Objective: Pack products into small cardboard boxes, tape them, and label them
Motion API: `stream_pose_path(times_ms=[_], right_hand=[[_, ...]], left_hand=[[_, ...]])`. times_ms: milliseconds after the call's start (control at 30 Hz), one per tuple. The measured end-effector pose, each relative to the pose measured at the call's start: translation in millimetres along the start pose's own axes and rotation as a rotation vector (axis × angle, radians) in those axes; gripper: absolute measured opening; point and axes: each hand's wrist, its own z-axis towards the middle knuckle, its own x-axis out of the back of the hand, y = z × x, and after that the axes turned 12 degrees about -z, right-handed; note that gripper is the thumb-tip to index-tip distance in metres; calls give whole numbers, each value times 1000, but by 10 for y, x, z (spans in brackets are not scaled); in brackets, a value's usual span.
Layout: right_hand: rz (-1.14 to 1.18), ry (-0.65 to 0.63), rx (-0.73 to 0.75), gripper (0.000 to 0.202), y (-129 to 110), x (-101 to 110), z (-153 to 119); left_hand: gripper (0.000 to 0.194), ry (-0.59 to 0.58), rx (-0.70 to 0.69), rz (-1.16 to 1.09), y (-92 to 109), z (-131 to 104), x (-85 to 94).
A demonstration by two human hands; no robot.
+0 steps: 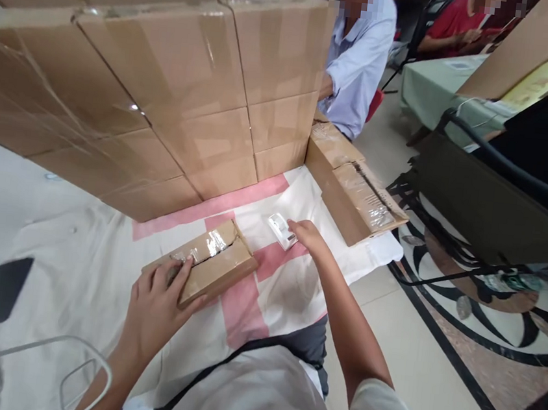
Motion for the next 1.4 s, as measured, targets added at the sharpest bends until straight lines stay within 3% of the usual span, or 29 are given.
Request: stream_pose_path(times_ms=[167,500,733,1033,1400], right_hand=[[-65,-78,-55,36,-84,29,70],[-154,-98,-88,39,-187,118,6],[-144,-112,-145,39,-139,98,35],[-180,-81,-95,47,-151,81,9],[-159,-199,-131,49,-213,109,-19]], left_hand=[[63,55,2,-23,-65,-25,-104],[60,85,-5,-31,-99,-45,-177],[57,166,-47,-39,-169,-54,-293],[53,184,11,-77,-60,-33,-246],[51,186,4,-62,-19,-10,-191]])
